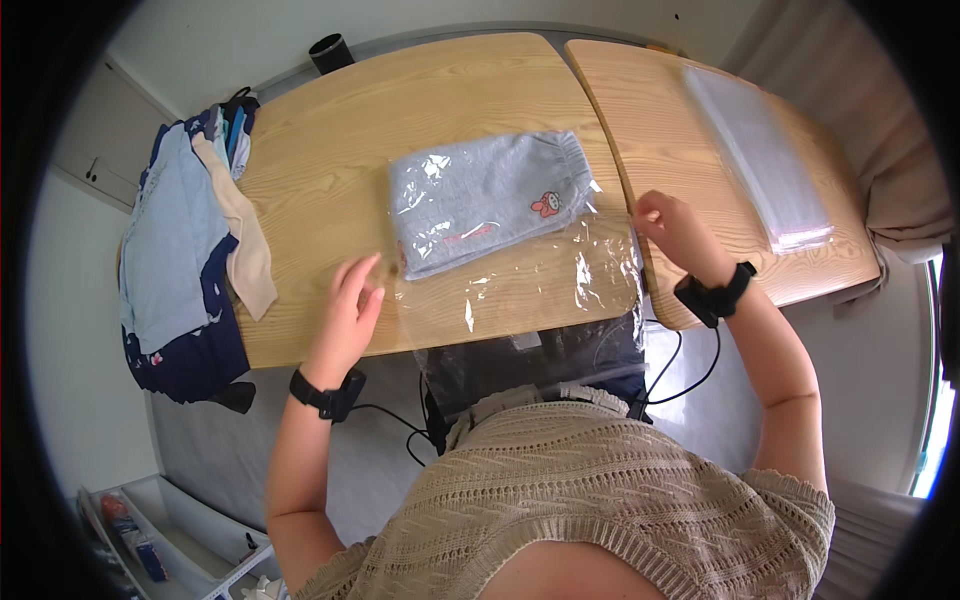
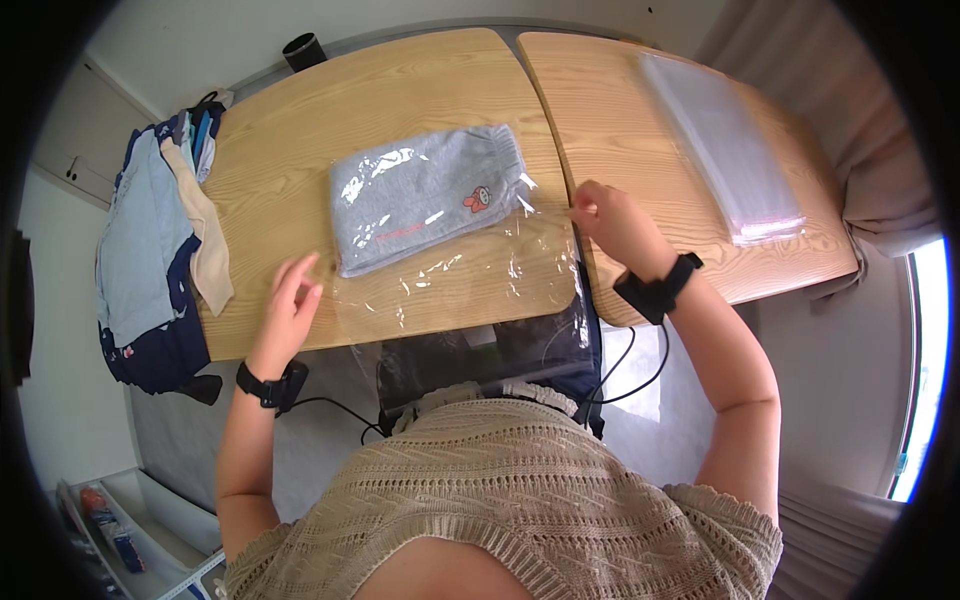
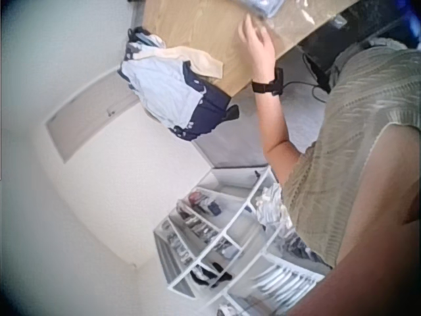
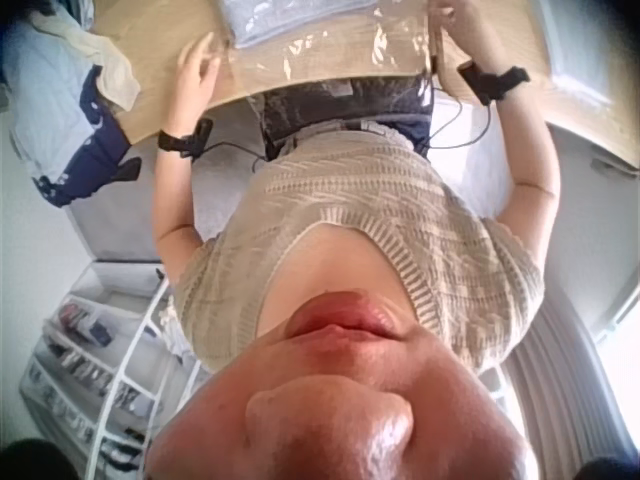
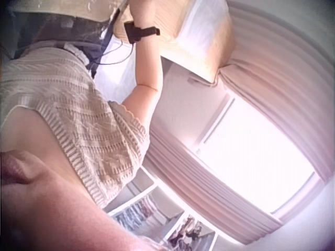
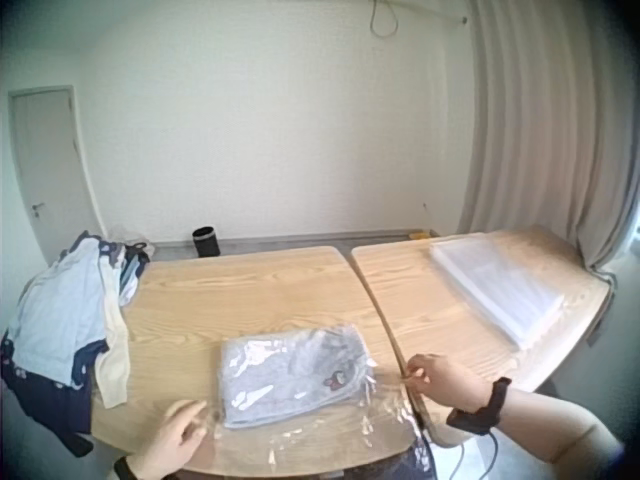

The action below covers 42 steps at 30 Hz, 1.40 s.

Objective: Folding a pair of pants and a shirt and placing them into individual plastic bags.

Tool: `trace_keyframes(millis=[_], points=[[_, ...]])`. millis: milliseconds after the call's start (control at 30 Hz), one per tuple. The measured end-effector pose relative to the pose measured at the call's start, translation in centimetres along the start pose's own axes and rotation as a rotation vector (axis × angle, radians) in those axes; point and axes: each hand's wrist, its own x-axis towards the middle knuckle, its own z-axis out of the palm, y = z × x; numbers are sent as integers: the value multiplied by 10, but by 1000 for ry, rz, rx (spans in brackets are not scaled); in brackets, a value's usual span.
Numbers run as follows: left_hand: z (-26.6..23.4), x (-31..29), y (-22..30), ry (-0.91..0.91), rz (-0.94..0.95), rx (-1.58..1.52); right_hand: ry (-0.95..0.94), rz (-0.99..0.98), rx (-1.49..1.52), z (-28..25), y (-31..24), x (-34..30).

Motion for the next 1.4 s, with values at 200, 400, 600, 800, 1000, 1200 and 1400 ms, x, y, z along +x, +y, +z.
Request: trace_keyframes(millis=[200,400,600,800,1000,1200,1400], points=[[-12,-6,23,-163,583,705,54,-518,-786,5,-9,-21],[-6,-2,20,-354,537,569,-159,-569,-680,16,1,-19],[-7,-2,28,-462,459,452,-256,-524,-524,15,0,-17],[3,-8,23,-406,453,450,-194,-535,-449,22,6,-18],[16,-9,8,-219,514,433,-211,-515,-452,7,3,-26],[13,0,3,-142,352,-97,-75,-388,-306,1,-4,-29],[7,2,2,-181,121,-319,61,-474,-356,7,-11,-26]])
